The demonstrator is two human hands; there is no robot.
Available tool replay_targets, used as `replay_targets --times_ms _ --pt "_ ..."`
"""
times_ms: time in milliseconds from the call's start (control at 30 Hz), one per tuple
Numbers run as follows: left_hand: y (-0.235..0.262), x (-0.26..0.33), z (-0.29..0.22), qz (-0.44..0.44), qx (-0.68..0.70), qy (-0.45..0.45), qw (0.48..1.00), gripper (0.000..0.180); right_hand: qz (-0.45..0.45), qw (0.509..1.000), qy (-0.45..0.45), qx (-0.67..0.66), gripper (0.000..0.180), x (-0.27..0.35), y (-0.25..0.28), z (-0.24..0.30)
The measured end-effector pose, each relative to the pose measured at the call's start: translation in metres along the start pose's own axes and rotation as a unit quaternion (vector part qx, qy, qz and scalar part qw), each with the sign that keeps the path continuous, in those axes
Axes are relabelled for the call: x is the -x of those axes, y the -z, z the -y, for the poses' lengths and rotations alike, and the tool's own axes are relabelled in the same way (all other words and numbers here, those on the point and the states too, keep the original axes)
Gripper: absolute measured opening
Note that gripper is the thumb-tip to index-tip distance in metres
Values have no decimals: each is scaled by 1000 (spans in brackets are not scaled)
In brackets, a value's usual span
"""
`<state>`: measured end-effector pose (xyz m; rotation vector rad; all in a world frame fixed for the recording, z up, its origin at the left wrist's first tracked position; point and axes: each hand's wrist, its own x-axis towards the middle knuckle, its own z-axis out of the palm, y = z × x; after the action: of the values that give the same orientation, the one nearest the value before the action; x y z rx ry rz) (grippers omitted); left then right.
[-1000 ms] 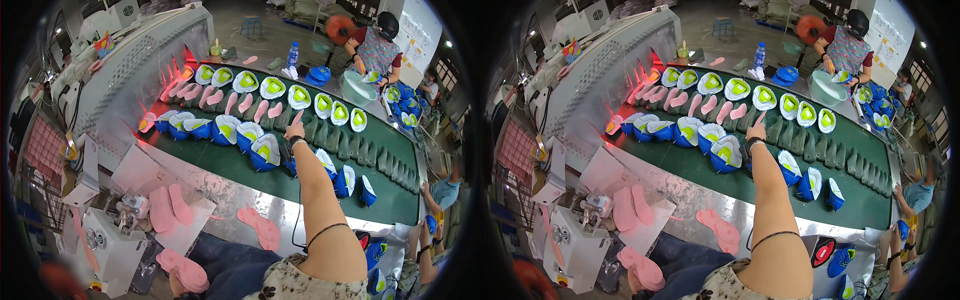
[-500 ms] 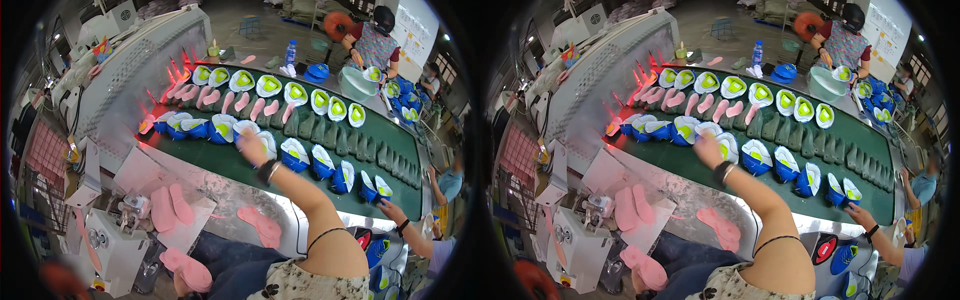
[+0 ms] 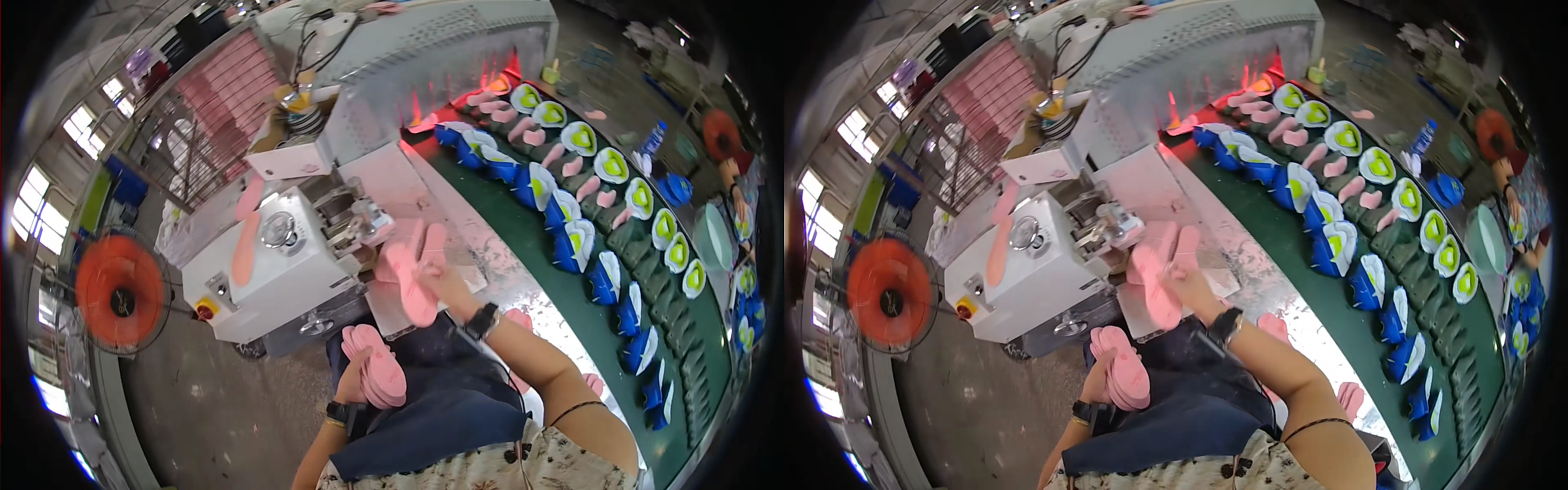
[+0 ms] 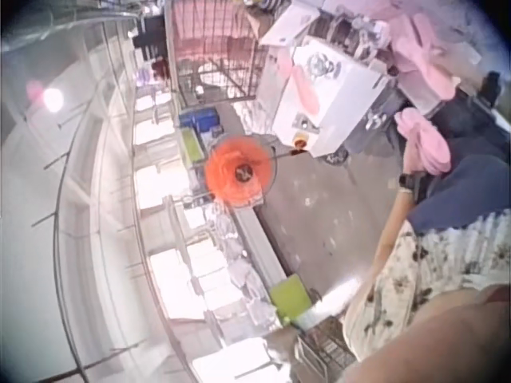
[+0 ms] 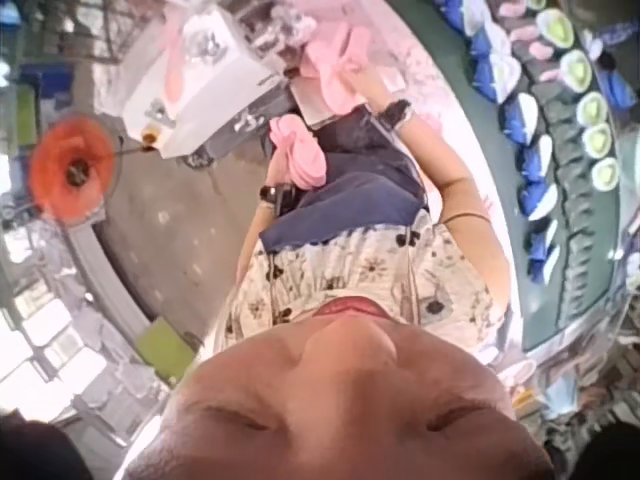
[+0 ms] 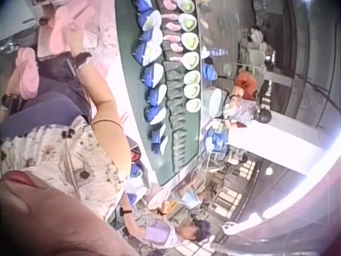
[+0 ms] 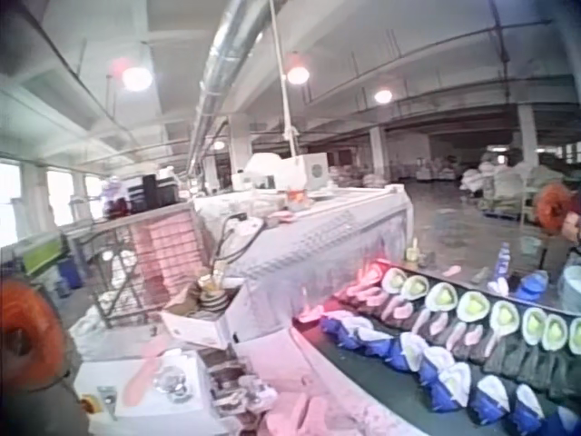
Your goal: The person assembles pink slipper components by hand in a factory setting. They repeatedly pick up pink slipper insoles and place them into blue and green molds on a conveyor belt. The person also stacks finished pink slipper parts on a nearby table.
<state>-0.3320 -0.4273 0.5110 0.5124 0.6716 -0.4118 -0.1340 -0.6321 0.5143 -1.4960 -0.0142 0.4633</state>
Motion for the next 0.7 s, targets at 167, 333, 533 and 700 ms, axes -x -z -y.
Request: replay_targets --times_ms 167,333,533,700 --pt "0 23 8 30 -39 -5 999 49 -66 992 71 77 30 -86 -31 22" --pt "5 20 13 45 -43 -39 997 47 -23 993 -34 111 37 -88 -27 59" --pt "36 11 14 41 -17 -1 999 44 -161 830 283 454 42 -87 -5 59" --pt "32 24 5 -50 -86 -57 993 43 -121 964 89 219 46 -128 -30 25"
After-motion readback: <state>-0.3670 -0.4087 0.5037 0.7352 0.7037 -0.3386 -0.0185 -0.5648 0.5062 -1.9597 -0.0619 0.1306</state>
